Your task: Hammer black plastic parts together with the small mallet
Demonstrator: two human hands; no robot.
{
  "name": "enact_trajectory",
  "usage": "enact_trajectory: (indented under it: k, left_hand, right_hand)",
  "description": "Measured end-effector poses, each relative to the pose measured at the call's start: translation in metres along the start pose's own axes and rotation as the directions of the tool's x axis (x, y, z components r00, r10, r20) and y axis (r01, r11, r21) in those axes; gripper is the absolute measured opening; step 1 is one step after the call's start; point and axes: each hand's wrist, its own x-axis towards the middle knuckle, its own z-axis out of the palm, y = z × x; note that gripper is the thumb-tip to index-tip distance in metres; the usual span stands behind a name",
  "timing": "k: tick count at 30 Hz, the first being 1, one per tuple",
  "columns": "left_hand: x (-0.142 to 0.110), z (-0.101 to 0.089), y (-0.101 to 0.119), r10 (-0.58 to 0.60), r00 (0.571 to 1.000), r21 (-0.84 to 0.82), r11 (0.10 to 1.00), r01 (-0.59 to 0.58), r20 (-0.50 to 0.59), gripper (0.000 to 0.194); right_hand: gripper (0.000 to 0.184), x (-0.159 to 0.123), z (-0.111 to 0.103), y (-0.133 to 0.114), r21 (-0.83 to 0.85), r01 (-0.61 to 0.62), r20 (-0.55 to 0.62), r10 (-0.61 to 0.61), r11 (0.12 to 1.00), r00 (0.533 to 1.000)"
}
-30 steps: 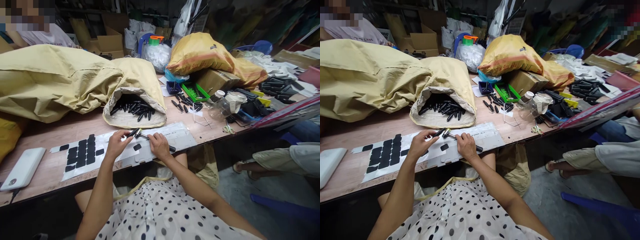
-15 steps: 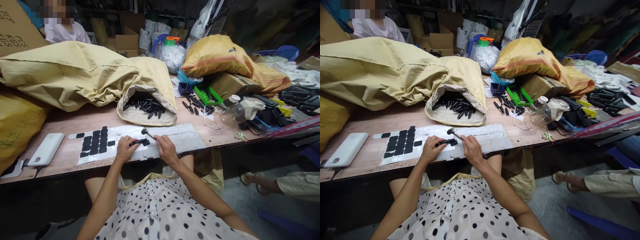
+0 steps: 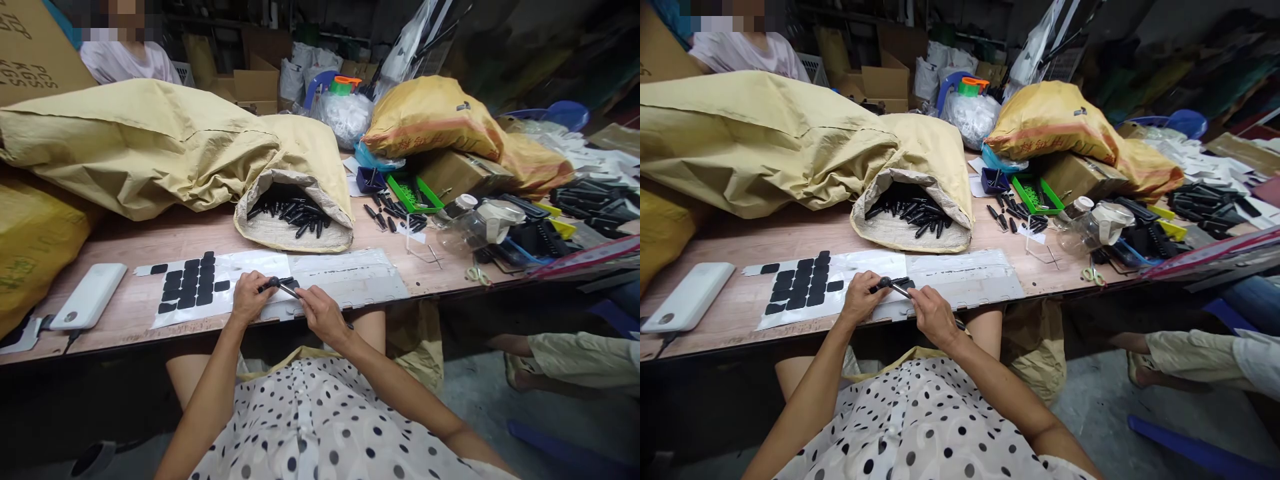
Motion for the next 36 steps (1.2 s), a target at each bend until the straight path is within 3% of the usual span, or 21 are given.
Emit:
enact_trajectory:
  k: [5, 13, 17, 23, 36]
  left_hand:
    - [0.000, -0.001, 0.002, -0.020, 1.000, -0.020, 1.000, 0.020, -0.002, 0.015]
    - [-0.001, -0.003, 0.005, -0.032, 0.999, -0.010, 0.999, 0.032, -0.005, 0.017]
    - [-0.002, -0.004, 0.007, -0.022, 1.000, 0.032, 0.999, 0.022, -0.006, 0.018]
    - [-0.002, -0.004, 0.005, 0.012, 1.000, 0.048, 0.999, -0.011, -0.021, 0.015]
    - [-0.005, -0.016, 0.014, -0.002, 0.996, -0.116, 0.993, -0.008, -0.085, 0.036]
  right_hand:
    - [0.040, -0.001, -0.002, 0.003, -0.004, -0.047, -0.088, 0.047, 0.999, 0.995]
    - [0.038, 0.000, -0.003, 0.012, -0.006, -0.073, -0.076, 0.072, 0.997, 0.994]
    - [0.037, 0.019, -0.006, 0.023, -0.133, -0.079, -0.123, 0.063, 0.988, 0.990]
    - [0.032, 0.035, 0.000, 0.041, -0.402, -0.128, -0.088, 0.101, 0.907, 0.991]
    - [0.028, 0.035, 0.007, 0.041, -0.446, -0.124, -0.108, 0.085, 0.886, 0.991]
